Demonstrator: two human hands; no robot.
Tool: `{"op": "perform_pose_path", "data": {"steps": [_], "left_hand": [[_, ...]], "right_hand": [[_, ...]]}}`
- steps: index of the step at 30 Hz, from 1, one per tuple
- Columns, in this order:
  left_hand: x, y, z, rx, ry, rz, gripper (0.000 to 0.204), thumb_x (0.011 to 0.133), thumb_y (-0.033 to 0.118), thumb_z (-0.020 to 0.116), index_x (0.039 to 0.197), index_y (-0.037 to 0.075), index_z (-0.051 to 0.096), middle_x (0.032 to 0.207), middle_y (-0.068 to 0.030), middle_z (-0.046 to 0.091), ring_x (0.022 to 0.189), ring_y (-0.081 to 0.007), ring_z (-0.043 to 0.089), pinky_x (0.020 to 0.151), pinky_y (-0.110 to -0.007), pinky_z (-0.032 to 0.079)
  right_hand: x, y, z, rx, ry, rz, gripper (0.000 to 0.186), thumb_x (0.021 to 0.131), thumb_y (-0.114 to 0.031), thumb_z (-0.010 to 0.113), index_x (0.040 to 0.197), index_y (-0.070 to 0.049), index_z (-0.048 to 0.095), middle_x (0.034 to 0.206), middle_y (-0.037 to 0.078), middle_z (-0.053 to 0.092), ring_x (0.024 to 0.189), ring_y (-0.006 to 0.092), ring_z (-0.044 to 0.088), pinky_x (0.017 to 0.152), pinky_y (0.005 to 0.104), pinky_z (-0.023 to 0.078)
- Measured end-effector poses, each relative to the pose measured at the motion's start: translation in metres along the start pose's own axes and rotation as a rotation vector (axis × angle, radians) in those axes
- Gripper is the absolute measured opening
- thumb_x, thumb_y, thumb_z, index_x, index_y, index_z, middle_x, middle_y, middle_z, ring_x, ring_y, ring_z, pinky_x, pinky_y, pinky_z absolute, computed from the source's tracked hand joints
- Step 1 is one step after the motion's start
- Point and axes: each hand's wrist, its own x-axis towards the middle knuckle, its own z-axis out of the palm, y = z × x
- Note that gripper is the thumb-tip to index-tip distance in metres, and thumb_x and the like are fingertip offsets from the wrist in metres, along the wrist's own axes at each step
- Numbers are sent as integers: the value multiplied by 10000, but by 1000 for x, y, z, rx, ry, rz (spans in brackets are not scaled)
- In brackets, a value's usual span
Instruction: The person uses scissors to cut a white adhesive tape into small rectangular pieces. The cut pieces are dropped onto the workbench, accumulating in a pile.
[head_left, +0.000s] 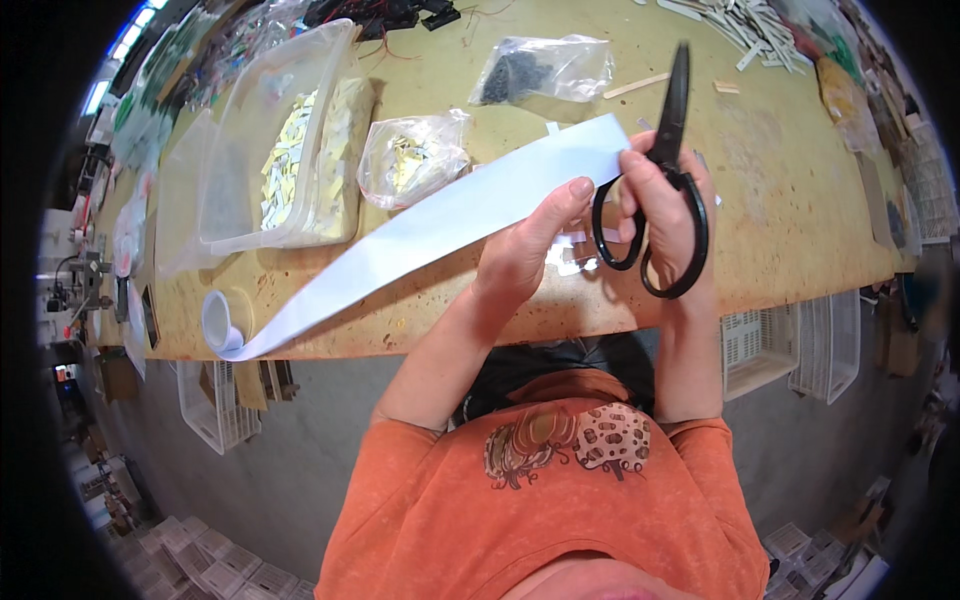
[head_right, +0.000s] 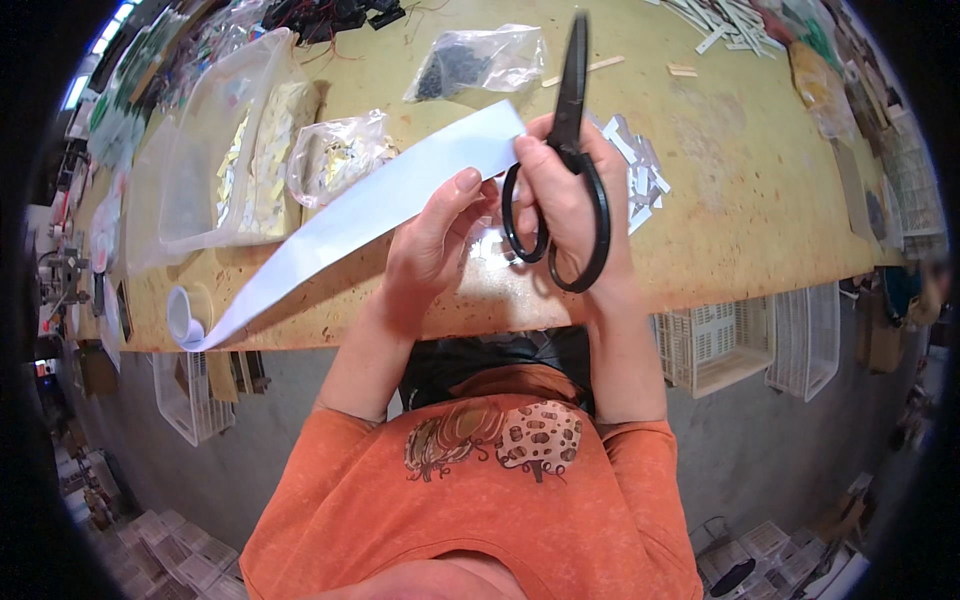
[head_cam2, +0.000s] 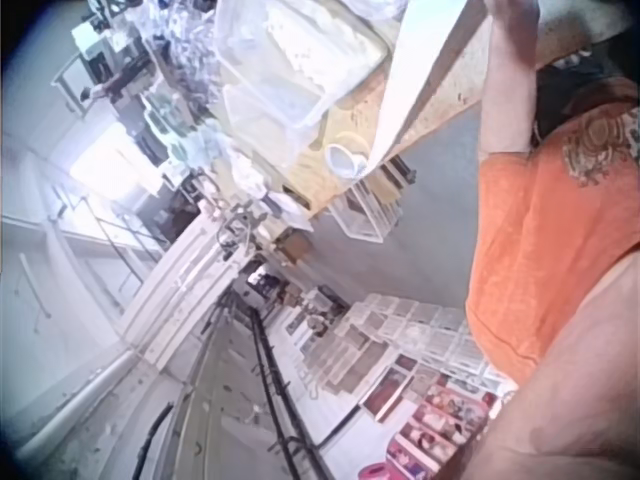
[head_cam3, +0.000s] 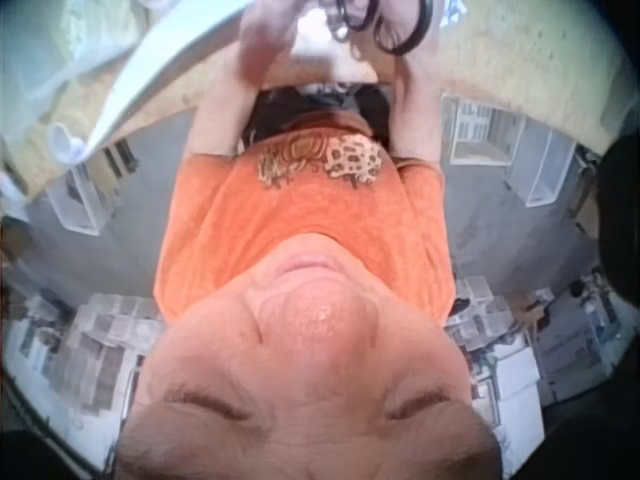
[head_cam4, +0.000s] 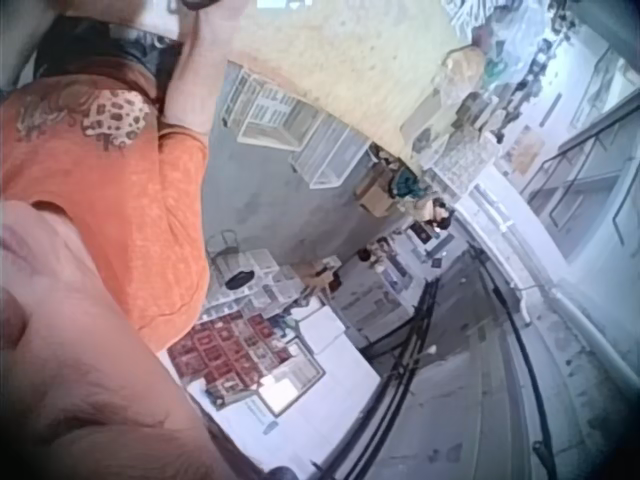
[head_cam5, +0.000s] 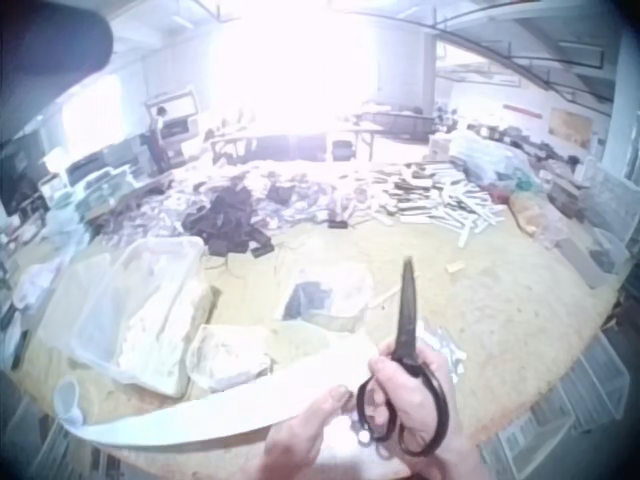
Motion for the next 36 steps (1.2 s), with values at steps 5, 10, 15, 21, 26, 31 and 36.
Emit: {"op": "perform_pose_path", "data": {"steps": [5, 10, 15, 21, 26, 31, 36], "left_hand": [[-2, -4, -8, -204, 27, -47, 276, 1039, 211, 552, 1216, 6, 606, 1099, -72, 640, 957, -134, 607, 881, -295, 504], [1, -10, -10, 14, 156, 20, 254, 1031, 140, 552, 1234, -3, 605, 1105, -82, 673, 987, -147, 660, 855, -278, 559], [6, -9, -14, -123, 240, -10, 205, 1006, 129, 606, 1180, 20, 613, 1077, -75, 685, 969, -156, 679, 855, -301, 571], [7, -1, -9, -41, 281, 152, 177, 1007, 132, 620, 1148, 43, 561, 1096, -72, 655, 1009, -150, 663, 904, -320, 561], [7, -2, -9, -34, 243, 161, 160, 1004, 119, 622, 1128, 43, 556, 1098, -79, 655, 1013, -155, 667, 911, -315, 562], [8, -1, -10, -65, 230, 145, 146, 1001, 108, 623, 1117, 49, 556, 1083, -76, 661, 1000, -156, 671, 895, -307, 566], [9, -2, -9, -66, 216, 153, 145, 996, 92, 628, 1117, 50, 562, 1078, -79, 671, 986, -159, 679, 877, -305, 572]], "right_hand": [[2, 1, -16, -21, 11, -13, 102, 969, -94, 617, 1018, -18, 571, 633, 10, 564, 450, 76, 508, 410, 217, 408], [-9, 14, -11, -42, -38, 64, 77, 973, -81, 610, 998, -17, 576, 628, 2, 567, 459, 68, 518, 419, 216, 412], [-12, 31, -18, -105, -99, 110, 192, 1020, -215, 602, 1083, -35, 578, 679, 27, 587, 519, 95, 556, 460, 239, 454], [-33, 36, -28, -508, -301, 79, 482, 1021, -486, 539, 1102, -14, 595, 772, 28, 614, 648, 86, 575, 571, 238, 461], [-37, 32, -20, -577, -302, 22, 486, 1004, -478, 564, 1104, -3, 596, 765, 55, 637, 660, 117, 593, 586, 270, 470], [-38, 30, -13, -709, -224, -28, 467, 957, -459, 643, 1046, -5, 581, 701, 179, 627, 689, 352, 672, 635, 409, 506], [-37, 34, -12, -747, -201, -112, 485, 944, -476, 651, 1042, -6, 577, 688, 161, 629, 682, 356, 676, 627, 418, 513]]}}
